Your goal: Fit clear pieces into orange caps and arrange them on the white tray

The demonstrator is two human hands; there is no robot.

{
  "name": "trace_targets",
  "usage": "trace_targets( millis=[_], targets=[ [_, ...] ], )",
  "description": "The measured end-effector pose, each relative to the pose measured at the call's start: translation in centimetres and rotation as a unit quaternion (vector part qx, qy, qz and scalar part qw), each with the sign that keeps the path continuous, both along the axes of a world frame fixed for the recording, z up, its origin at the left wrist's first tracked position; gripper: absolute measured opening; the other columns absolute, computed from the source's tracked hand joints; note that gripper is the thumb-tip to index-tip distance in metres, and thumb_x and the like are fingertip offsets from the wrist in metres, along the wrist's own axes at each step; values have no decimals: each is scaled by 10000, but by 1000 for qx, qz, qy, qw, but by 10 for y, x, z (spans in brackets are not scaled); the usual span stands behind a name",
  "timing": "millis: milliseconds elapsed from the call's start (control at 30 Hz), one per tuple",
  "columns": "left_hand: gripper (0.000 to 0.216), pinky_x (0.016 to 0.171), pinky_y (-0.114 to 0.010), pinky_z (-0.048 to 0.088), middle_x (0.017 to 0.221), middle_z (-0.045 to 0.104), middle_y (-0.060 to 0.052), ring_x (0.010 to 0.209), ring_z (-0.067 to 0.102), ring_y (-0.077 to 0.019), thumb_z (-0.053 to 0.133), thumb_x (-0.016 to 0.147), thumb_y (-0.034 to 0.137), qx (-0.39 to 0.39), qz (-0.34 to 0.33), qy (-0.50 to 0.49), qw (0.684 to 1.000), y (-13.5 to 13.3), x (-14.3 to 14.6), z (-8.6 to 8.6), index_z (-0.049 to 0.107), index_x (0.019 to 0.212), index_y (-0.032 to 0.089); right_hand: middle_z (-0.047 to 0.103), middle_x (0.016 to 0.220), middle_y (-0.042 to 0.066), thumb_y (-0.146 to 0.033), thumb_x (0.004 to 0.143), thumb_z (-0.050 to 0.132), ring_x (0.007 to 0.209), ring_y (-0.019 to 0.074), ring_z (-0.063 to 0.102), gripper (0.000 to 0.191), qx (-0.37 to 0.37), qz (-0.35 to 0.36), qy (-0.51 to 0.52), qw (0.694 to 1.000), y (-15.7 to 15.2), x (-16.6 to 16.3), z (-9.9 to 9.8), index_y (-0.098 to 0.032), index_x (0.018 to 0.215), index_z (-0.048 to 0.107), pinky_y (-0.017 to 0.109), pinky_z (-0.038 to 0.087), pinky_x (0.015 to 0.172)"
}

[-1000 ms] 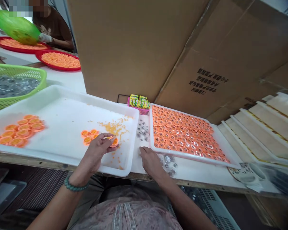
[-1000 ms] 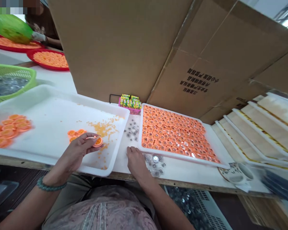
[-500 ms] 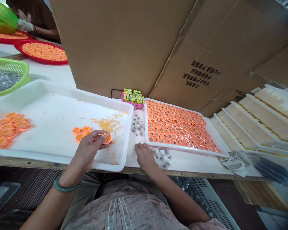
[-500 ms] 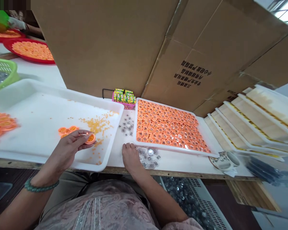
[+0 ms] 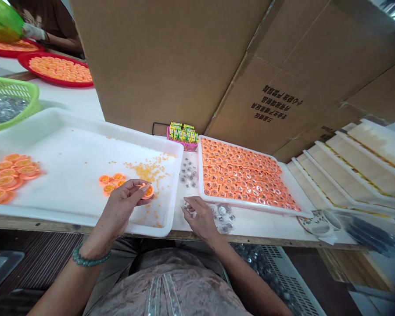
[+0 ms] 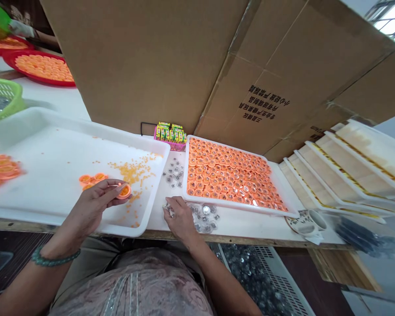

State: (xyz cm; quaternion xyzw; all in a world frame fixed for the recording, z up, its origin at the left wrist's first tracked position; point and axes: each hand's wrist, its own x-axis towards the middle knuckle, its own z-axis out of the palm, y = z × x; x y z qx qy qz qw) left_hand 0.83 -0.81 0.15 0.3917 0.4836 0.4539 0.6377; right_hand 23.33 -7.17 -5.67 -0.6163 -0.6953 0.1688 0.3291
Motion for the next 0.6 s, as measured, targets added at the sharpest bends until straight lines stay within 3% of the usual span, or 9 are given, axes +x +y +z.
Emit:
trace_targets(
  millis=[167,267,367,433,600],
  targets=[
    [367,706,-305,529,792,650,-14,716,628,-158,742,634,406,-4,5,1,1000,0,1,1,597,855,152,634,974,55,-195,769,572,794,137,616,254,-49,-27,216,975,3,-2,4,-193,1014,637,291,518,757],
    [373,696,-304,528,790,649,-14,713,629,-163,740,629,415,-6,1,5,1000,1,1,2,597,852,152,673,884,45,-250,734,636,818,153,624,231,-111,-59,352,927,6,-6,9,-181,954,649,315,502,793],
    [372,682,-298,524,781,649,-14,712,631,-167,734,633,415,-8,-6,11,1000,0,2,2,600,863,155,665,807,15,-259,675,700,785,143,608,296,-127,-63,444,885,12,-12,19,-187,957,646,301,490,773],
    [364,687,-299,521,772,649,-14,712,630,-167,729,640,412,-6,-6,14,1000,0,1,2,603,866,156,641,757,-6,-259,671,706,742,129,584,293,-123,-55,451,882,17,-15,27,-200,954,656,283,477,742],
    [355,708,-320,517,790,658,-23,720,635,-178,724,647,412,-4,-11,3,1000,-2,-1,3,607,867,159,631,791,7,-283,724,660,765,141,550,191,-112,-27,393,912,26,-22,40,-218,901,691,283,449,736]
  ],
)
